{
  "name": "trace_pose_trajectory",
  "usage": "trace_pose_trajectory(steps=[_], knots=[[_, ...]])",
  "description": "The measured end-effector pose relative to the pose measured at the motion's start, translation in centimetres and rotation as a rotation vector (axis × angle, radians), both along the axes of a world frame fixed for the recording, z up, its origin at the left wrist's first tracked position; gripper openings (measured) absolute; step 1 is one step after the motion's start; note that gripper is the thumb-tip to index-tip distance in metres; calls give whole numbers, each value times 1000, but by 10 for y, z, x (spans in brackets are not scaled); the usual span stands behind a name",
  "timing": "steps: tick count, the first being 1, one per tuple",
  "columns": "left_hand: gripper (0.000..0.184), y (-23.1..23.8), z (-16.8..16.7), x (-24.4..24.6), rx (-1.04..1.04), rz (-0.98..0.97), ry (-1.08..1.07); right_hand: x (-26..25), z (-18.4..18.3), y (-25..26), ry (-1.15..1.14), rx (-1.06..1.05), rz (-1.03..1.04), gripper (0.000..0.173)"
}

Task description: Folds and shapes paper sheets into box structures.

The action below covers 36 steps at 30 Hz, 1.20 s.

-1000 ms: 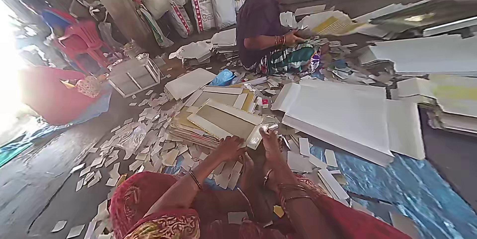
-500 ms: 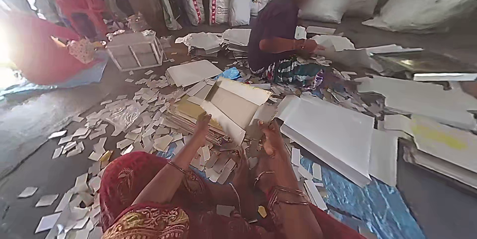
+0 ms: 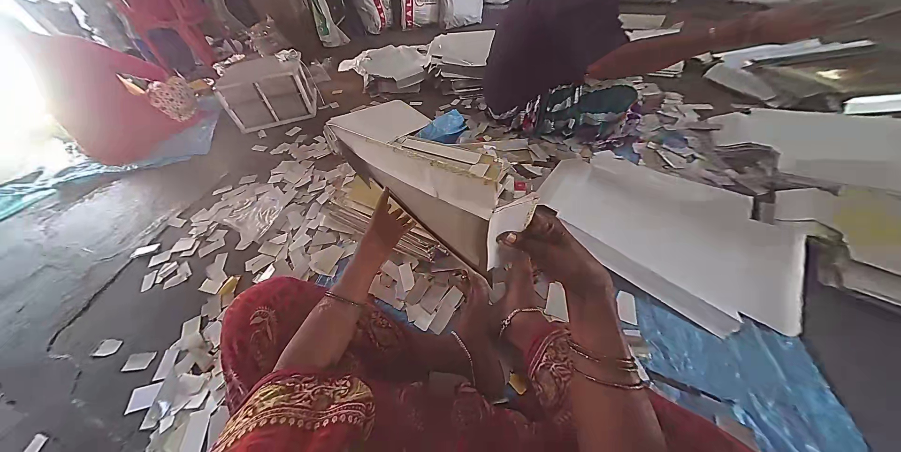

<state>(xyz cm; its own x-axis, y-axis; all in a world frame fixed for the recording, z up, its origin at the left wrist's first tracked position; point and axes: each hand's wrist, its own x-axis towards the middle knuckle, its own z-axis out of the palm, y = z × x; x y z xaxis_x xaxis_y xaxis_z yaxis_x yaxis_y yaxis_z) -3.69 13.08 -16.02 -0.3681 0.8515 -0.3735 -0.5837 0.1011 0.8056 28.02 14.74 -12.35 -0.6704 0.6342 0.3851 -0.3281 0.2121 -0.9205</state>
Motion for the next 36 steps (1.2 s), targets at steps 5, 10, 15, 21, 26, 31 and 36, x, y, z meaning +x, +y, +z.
trace_pose_trajectory(steps=[5, 10, 15, 21, 26, 31, 36], knots=[[64, -2, -6, -16, 39, 86, -26, 17, -9, 9, -27, -61, -75, 22], [57, 8, -13, -22, 76, 161, 81, 26, -14, 22, -203, -87, -487, 48], [70, 6, -8, -12, 14, 228, 145, 25, -14, 22, -305, -21, -692, 66], [72, 8, -16, -13, 18, 238, 182, 16, -16, 22, -300, 154, -579, 30], [51, 5, -24, -14, -36, 334, 257, 4, -9, 10, -365, 200, -709, 64], [64, 2, -8, -4, -19, 281, 294, -11, -22, 21, -598, 613, -965, 69], [59, 2, 9, -2, 20, 238, 307, -21, -27, 17, -766, 748, -1146, 89]])
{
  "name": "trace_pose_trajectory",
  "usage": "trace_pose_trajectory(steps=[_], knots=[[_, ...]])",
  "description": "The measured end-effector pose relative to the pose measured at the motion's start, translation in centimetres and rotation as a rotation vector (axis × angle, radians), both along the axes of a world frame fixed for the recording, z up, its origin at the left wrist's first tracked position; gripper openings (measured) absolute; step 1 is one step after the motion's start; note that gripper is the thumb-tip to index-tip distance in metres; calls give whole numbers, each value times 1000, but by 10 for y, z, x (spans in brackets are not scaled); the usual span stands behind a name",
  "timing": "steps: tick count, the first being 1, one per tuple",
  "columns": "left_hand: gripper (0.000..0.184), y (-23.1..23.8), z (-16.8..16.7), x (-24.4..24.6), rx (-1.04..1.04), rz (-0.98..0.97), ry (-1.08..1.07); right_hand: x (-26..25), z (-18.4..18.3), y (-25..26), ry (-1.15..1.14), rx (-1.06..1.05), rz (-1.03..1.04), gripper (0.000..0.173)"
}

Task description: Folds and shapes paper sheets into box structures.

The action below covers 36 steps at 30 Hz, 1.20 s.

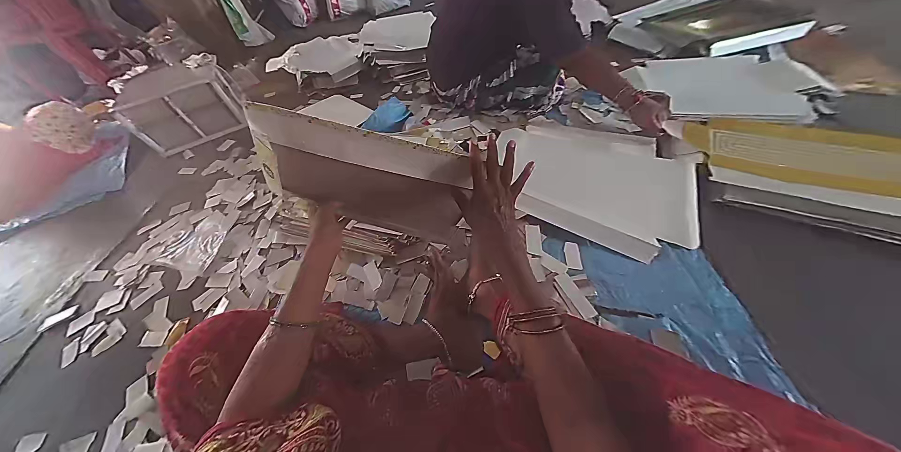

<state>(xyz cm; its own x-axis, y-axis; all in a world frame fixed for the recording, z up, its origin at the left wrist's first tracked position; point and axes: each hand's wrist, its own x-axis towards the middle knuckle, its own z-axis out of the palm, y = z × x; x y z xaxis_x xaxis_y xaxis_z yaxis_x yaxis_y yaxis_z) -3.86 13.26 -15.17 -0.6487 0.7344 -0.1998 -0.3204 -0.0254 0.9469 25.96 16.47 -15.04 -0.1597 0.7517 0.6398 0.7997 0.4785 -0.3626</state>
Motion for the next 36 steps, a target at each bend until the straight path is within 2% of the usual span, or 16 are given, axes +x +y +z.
trace_pose_trajectory(steps=[6, 12, 14, 19, 21, 25, 28, 33, 36], knots=[[37, -7, 16, 8, 90, -130, 16, 10, 19, -8, -3, 167, -24, 69], [35, -21, 34, 24, 62, -248, 100, 15, 20, 1, -5, 143, 43, 49], [32, -24, 39, 28, 68, -277, 73, 17, 16, 6, 23, 113, 76, 50], [27, -28, 40, 28, 98, -311, 29, 14, 3, 9, 121, -140, 146, 73], [25, -30, 41, 23, 120, -315, 20, 14, 0, 11, 164, -200, 176, 77], [17, -33, 42, 13, 187, -342, 12, 14, 1, 13, 168, -208, 216, 77], [21, -35, 45, 14, 219, -331, -11, 9, 2, 12, 143, -256, 210, 70], [18, -36, 47, 12, 251, -349, -36, -1, 21, -8, 56, -370, 76, 55], [17, -40, 49, 10, 274, -347, -24, 4, 19, -7, 146, -371, 121, 54]])
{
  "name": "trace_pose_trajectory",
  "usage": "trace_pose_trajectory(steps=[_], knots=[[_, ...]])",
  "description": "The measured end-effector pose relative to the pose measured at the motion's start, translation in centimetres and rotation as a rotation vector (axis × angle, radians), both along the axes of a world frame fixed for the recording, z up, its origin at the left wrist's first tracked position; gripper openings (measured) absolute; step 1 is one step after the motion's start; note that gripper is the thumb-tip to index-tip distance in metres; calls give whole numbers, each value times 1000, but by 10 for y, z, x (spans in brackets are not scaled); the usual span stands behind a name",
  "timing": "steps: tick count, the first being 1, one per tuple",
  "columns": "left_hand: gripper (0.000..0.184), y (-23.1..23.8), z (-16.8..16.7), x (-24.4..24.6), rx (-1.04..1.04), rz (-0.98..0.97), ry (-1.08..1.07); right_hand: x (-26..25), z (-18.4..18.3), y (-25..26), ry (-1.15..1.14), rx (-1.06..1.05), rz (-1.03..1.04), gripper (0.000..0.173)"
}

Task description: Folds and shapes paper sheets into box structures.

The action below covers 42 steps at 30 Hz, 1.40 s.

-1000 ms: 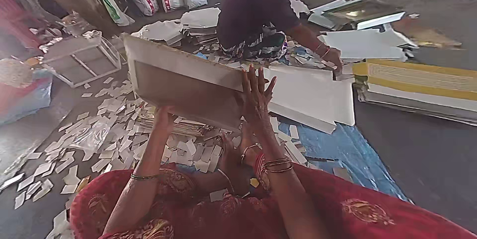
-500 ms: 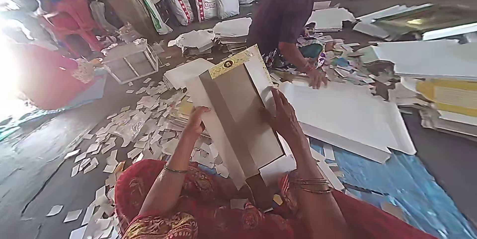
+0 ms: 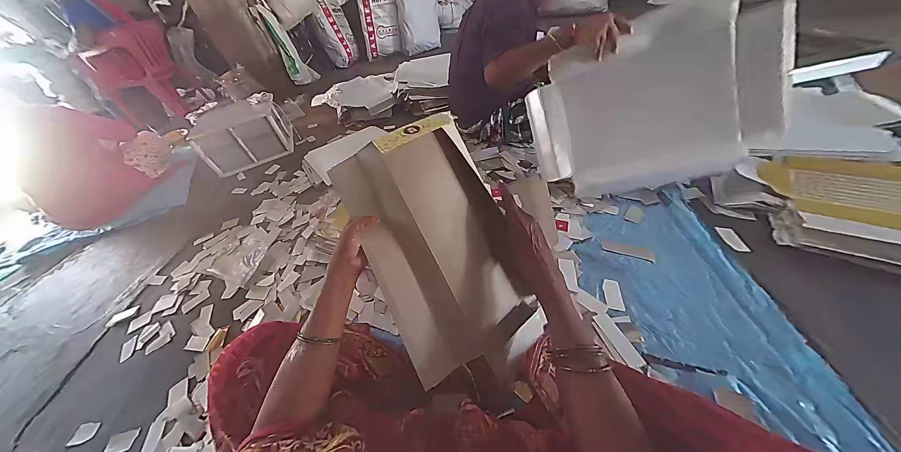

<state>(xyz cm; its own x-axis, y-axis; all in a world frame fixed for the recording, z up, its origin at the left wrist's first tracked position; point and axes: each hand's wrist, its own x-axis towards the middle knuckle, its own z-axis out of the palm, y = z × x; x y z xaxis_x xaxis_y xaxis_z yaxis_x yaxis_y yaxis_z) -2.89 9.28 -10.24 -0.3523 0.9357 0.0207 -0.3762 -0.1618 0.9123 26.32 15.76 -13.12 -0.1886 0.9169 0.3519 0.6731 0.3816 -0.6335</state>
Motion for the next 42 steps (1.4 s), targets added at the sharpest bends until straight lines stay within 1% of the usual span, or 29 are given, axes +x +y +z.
trace_pose_trajectory(steps=[2, 4, 6, 7, 8, 9, 10, 11, 12, 14, 17, 22, 25, 28, 30, 32, 34, 35, 37, 39, 42], knots=[[19, -3, 1, 0, 24, -8, -3, 3, -2, 2, 84, 2, 54, 54], [20, -6, 6, -3, 35, -13, -16, 5, -1, 5, 149, 22, 101, 49], [20, -8, 9, -11, 33, 11, 2, 10, 8, 5, 213, 14, 141, 36], [19, -7, 11, -16, 21, 26, 29, 15, 12, 4, 246, -16, 163, 29], [17, -7, 12, -21, -11, 52, 74, 21, 15, 4, 281, -50, 189, 26], [20, -5, 13, -26, -48, 80, 112, 25, 16, 5, 327, -78, 210, 25], [27, -3, 13, -32, -70, 99, 134, 27, 19, 4, 388, -115, 225, 24], [35, 0, 10, -39, -68, 113, 148, 27, 21, 2, 471, -156, 236, 24], [38, 4, 7, -45, -48, 136, 154, 26, 23, 0, 567, -201, 244, 21], [36, 10, 0, -55, 28, 170, 153, 21, 29, -5, 671, -263, 296, 20], [35, 11, -1, -57, 68, 215, 130, 12, 26, -7, 660, -232, 347, 20], [33, 13, 3, -60, 95, 273, 81, 10, 24, -5, 576, -108, 306, 26], [34, 12, 9, -57, 95, 309, 134, 13, 27, -7, 542, -54, 268, 28], [48, 12, 18, -52, 108, 372, 286, 15, 34, -12, 498, -13, 194, 28], [69, 14, 25, -49, 102, 492, 432, 15, 37, -13, 452, 64, 166, 28], [93, 12, 32, -48, 155, 645, 634, 15, 42, -18, 430, 138, 140, 26], [104, 10, 40, -51, 285, 809, 896, 15, 46, -23, 422, 228, 131, 28], [106, 7, 45, -50, 330, 869, 1002, 16, 48, -25, 425, 260, 129, 28], [105, 2, 58, -43, 352, 929, 1162, 19, 53, -28, 426, 287, 140, 28], [95, -4, 67, -32, 377, 931, 1251, 25, 54, -29, 402, 313, 193, 30], [56, -12, 71, -23, 439, 853, 1388, 30, 53, -30, 354, 395, 255, 34]])
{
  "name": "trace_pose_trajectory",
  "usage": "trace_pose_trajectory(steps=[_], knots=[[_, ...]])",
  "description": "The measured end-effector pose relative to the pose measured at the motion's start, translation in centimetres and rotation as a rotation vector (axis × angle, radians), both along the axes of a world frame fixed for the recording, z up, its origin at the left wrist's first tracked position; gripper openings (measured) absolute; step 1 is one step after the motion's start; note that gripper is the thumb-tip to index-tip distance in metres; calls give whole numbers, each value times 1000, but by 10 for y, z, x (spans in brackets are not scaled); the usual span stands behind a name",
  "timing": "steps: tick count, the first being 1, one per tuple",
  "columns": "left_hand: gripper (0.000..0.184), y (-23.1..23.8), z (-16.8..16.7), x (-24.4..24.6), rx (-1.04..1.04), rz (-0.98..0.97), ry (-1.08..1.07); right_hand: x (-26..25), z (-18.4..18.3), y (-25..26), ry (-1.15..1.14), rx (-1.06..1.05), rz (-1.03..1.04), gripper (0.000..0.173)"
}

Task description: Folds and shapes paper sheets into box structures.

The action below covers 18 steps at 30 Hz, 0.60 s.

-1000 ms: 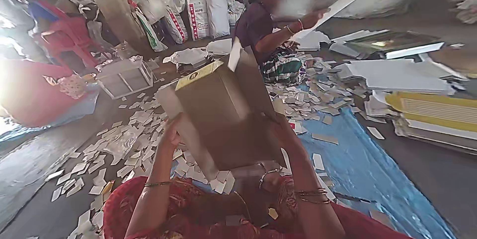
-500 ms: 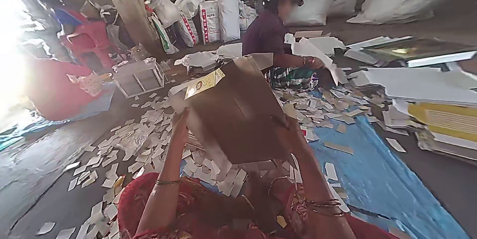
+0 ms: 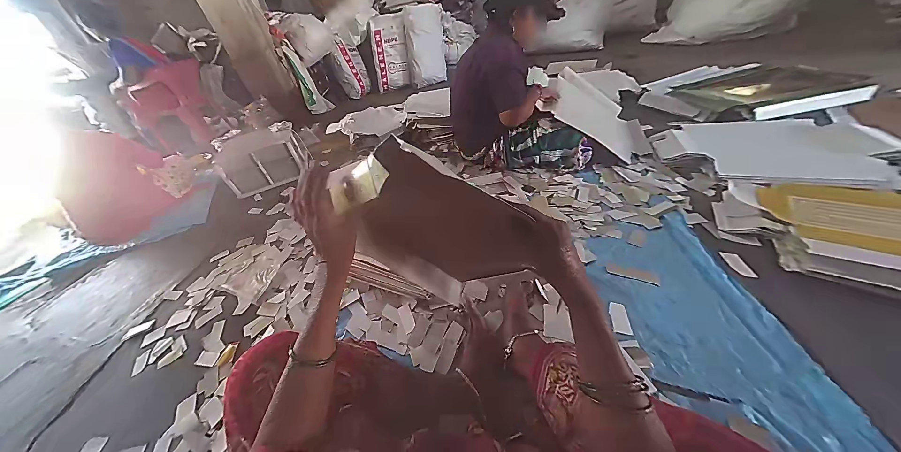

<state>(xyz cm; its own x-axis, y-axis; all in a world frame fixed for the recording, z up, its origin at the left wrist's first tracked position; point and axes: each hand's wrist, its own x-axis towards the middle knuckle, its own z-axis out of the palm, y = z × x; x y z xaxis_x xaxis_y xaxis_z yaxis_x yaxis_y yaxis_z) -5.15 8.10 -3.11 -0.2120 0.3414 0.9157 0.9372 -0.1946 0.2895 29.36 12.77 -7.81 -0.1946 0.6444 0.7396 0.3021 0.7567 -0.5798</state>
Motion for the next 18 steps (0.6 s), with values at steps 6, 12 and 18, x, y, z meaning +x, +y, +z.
trace_pose_trajectory(steps=[6, 12, 18], knots=[[29, -17, 12, 7, -167, -159, -30, 7, -3, 12, -14, 10, -126, 27], [34, -38, 40, 5, -494, -347, -245, 20, -2, 13, 2, -45, -202, 23], [34, -38, 30, -2, -482, -913, -795, 22, 3, 9, 60, -198, -138, 26]])
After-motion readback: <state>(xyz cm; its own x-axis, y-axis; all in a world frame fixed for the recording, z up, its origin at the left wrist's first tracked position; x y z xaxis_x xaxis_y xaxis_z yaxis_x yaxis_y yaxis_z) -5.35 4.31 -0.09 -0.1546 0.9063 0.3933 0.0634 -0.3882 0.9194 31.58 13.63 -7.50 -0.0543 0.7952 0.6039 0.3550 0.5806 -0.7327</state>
